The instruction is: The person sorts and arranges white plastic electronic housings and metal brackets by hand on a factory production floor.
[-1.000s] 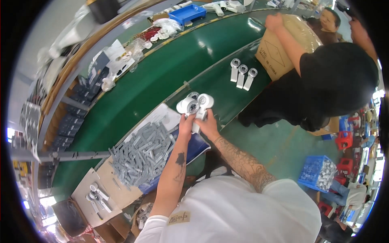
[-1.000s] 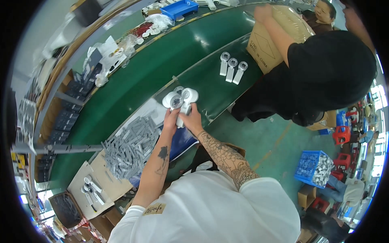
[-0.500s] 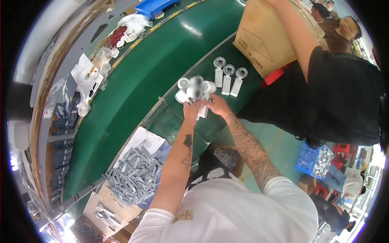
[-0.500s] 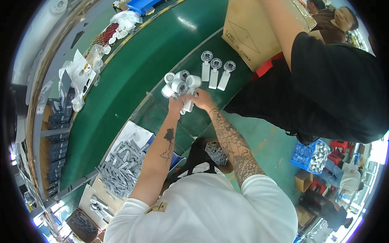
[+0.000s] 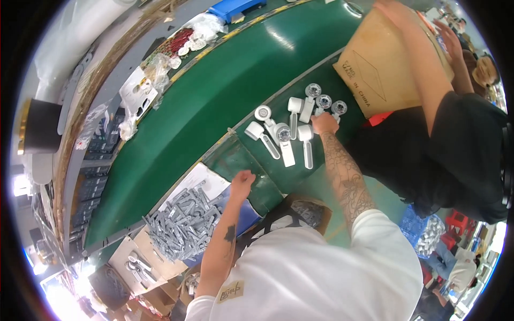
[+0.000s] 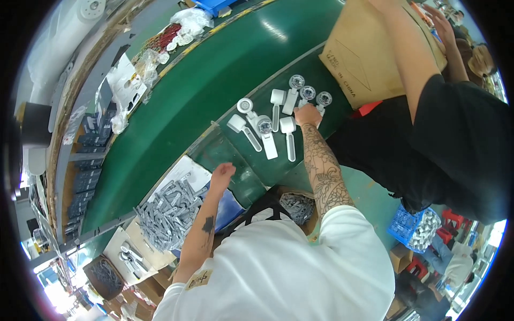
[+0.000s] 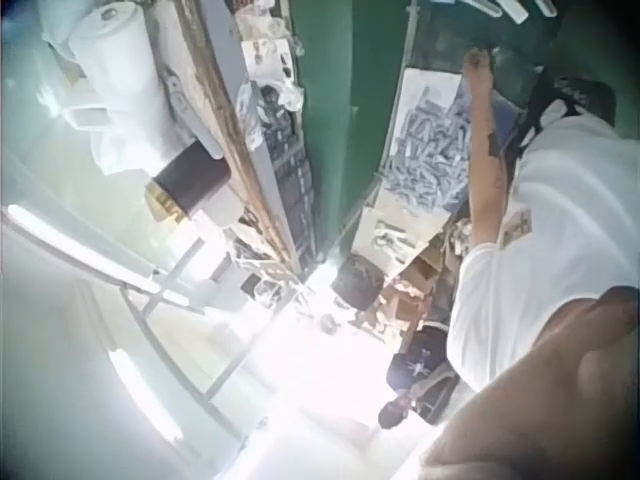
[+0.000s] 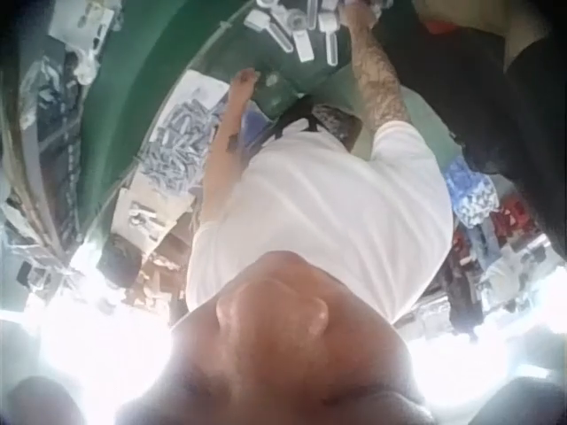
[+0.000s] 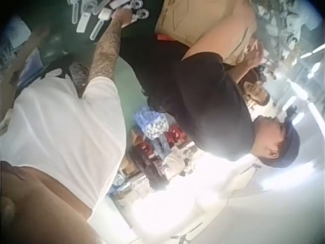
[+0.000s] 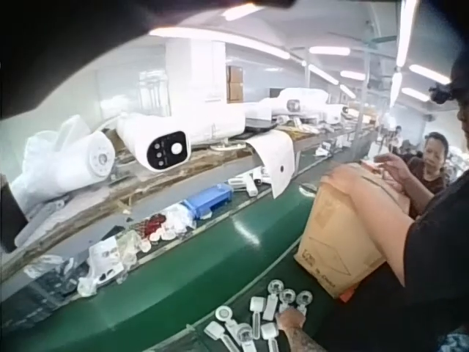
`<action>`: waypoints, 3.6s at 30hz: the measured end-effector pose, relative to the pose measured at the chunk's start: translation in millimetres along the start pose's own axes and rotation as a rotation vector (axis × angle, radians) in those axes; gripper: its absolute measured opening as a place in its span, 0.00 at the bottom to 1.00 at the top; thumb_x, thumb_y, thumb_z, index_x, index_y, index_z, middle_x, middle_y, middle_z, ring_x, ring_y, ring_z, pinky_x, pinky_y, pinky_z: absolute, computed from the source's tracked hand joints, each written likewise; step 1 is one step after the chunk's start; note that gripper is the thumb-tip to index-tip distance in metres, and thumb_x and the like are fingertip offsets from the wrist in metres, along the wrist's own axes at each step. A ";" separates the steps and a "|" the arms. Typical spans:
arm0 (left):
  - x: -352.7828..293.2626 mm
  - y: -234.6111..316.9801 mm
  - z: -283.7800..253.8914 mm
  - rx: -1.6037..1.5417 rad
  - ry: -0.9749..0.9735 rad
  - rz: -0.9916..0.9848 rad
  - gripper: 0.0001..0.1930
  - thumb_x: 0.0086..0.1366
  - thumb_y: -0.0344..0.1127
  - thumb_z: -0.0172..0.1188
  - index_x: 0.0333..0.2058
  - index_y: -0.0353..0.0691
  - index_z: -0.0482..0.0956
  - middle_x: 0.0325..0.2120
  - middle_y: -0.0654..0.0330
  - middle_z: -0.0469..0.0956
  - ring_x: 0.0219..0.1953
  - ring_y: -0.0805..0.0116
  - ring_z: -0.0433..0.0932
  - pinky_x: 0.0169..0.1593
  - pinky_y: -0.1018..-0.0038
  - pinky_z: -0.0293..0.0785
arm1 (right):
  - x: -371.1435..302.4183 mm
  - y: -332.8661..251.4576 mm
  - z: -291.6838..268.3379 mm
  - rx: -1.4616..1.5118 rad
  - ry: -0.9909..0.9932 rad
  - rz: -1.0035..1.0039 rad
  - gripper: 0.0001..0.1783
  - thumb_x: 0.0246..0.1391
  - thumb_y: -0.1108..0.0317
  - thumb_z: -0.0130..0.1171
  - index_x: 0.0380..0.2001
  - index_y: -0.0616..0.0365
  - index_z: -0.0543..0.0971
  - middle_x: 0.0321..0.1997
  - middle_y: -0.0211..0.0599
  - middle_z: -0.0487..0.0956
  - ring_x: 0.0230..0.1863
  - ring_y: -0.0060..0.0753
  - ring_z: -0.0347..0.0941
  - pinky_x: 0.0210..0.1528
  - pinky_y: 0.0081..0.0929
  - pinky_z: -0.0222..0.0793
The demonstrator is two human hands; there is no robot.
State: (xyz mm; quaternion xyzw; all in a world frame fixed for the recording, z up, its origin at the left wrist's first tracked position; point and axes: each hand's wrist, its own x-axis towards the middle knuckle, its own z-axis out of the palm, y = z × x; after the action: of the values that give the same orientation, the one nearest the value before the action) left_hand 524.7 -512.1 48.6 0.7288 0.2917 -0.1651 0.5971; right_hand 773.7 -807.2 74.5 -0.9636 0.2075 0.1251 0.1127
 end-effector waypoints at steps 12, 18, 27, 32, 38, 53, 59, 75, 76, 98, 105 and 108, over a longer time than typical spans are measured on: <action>-136.9 -63.1 -38.8 -0.283 0.141 -0.193 0.15 0.62 0.36 0.59 0.44 0.35 0.77 0.35 0.60 0.80 0.36 0.72 0.78 0.38 0.76 0.73 | 11.0 10.1 10.4 -0.035 0.073 -0.083 0.26 0.44 0.47 0.57 0.34 0.61 0.81 0.39 0.51 0.81 0.43 0.50 0.78 0.46 0.40 0.73; -179.1 -105.6 -58.1 -0.304 0.208 -0.249 0.15 0.60 0.37 0.61 0.43 0.34 0.78 0.33 0.60 0.81 0.35 0.72 0.79 0.38 0.77 0.72 | -9.0 -12.4 -2.5 -0.038 -0.030 -0.095 0.34 0.53 0.36 0.44 0.37 0.57 0.82 0.45 0.51 0.79 0.51 0.54 0.74 0.50 0.48 0.69; -236.7 -175.7 -143.7 -0.072 0.491 -0.206 0.15 0.54 0.41 0.61 0.37 0.38 0.81 0.33 0.53 0.82 0.36 0.60 0.81 0.43 0.68 0.75 | -171.9 -31.3 46.1 0.531 0.119 -0.759 0.18 0.61 0.58 0.50 0.40 0.64 0.76 0.36 0.43 0.79 0.35 0.40 0.76 0.43 0.34 0.71; -287.7 -278.7 -263.5 -0.158 0.964 -0.213 0.11 0.53 0.36 0.59 0.33 0.36 0.79 0.28 0.50 0.81 0.33 0.56 0.80 0.39 0.67 0.75 | -402.0 -98.2 102.5 0.588 -0.870 -0.912 0.08 0.57 0.68 0.56 0.37 0.62 0.77 0.32 0.34 0.79 0.30 0.24 0.76 0.34 0.22 0.74; -344.9 -378.9 -446.1 0.282 1.240 -0.635 0.27 0.49 0.36 0.62 0.48 0.34 0.70 0.51 0.46 0.70 0.55 0.48 0.67 0.55 0.61 0.66 | -591.8 -136.3 171.6 0.099 -1.274 -1.097 0.15 0.51 0.63 0.63 0.38 0.62 0.79 0.32 0.40 0.82 0.33 0.29 0.79 0.37 0.25 0.74; -369.5 -475.4 -657.2 0.713 1.023 -0.509 0.39 0.37 0.42 0.71 0.52 0.45 0.68 0.61 0.44 0.56 0.68 0.42 0.47 0.67 0.44 0.41 | -875.6 -327.0 355.1 -0.103 -1.024 -1.351 0.20 0.46 0.58 0.63 0.38 0.62 0.76 0.34 0.48 0.80 0.38 0.46 0.77 0.42 0.36 0.71; -372.6 -501.8 -678.1 0.626 0.873 -0.428 0.44 0.32 0.44 0.75 0.53 0.43 0.68 0.58 0.44 0.60 0.61 0.42 0.58 0.63 0.46 0.53 | -951.1 -383.6 423.0 0.194 -0.992 -1.080 0.27 0.45 0.57 0.63 0.43 0.67 0.72 0.44 0.54 0.77 0.47 0.53 0.74 0.50 0.39 0.68; -359.5 -454.8 -570.0 -0.510 0.869 -0.065 0.34 0.40 0.36 0.71 0.47 0.29 0.71 0.43 0.50 0.75 0.46 0.63 0.74 0.49 0.67 0.72 | -925.6 -352.1 377.0 0.612 -1.718 -0.217 0.23 0.55 0.54 0.60 0.51 0.52 0.73 0.49 0.32 0.75 0.49 0.30 0.72 0.46 0.38 0.73; -357.5 -448.6 -553.1 -0.625 0.838 0.009 0.32 0.42 0.34 0.71 0.47 0.30 0.71 0.43 0.52 0.75 0.43 0.67 0.76 0.47 0.69 0.73 | -913.0 -338.3 369.2 0.661 -1.675 -0.204 0.23 0.55 0.54 0.60 0.51 0.52 0.73 0.49 0.32 0.75 0.49 0.30 0.72 0.46 0.38 0.73; -57.0 -70.8 -85.6 0.074 0.203 0.386 0.39 0.39 0.53 0.72 0.44 0.27 0.72 0.42 0.37 0.74 0.48 0.42 0.72 0.51 0.57 0.69 | -341.9 -89.0 73.0 1.072 -1.149 -0.165 0.21 0.54 0.64 0.61 0.49 0.62 0.74 0.45 0.36 0.78 0.46 0.28 0.74 0.47 0.27 0.69; -5.7 12.0 35.5 0.443 0.207 0.308 0.37 0.49 0.48 0.62 0.54 0.29 0.65 0.50 0.34 0.66 0.53 0.41 0.66 0.53 0.56 0.66 | -187.3 -36.3 73.2 0.823 -0.896 -0.226 0.24 0.49 0.69 0.63 0.50 0.66 0.73 0.46 0.37 0.78 0.46 0.32 0.75 0.48 0.29 0.69; -2.4 20.3 39.8 0.281 0.096 0.203 0.45 0.49 0.43 0.64 0.64 0.39 0.54 0.61 0.30 0.49 0.56 0.36 0.62 0.58 0.55 0.63 | -173.4 -39.3 78.6 0.753 -0.850 -0.348 0.30 0.49 0.64 0.64 0.53 0.70 0.69 0.52 0.45 0.75 0.52 0.39 0.72 0.54 0.32 0.65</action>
State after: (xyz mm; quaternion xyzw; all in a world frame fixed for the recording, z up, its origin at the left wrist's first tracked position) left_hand 539.8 -553.6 56.6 0.8377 0.2192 -0.1081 0.4884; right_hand 622.1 -686.7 56.8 -0.7426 0.0132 0.3973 0.5390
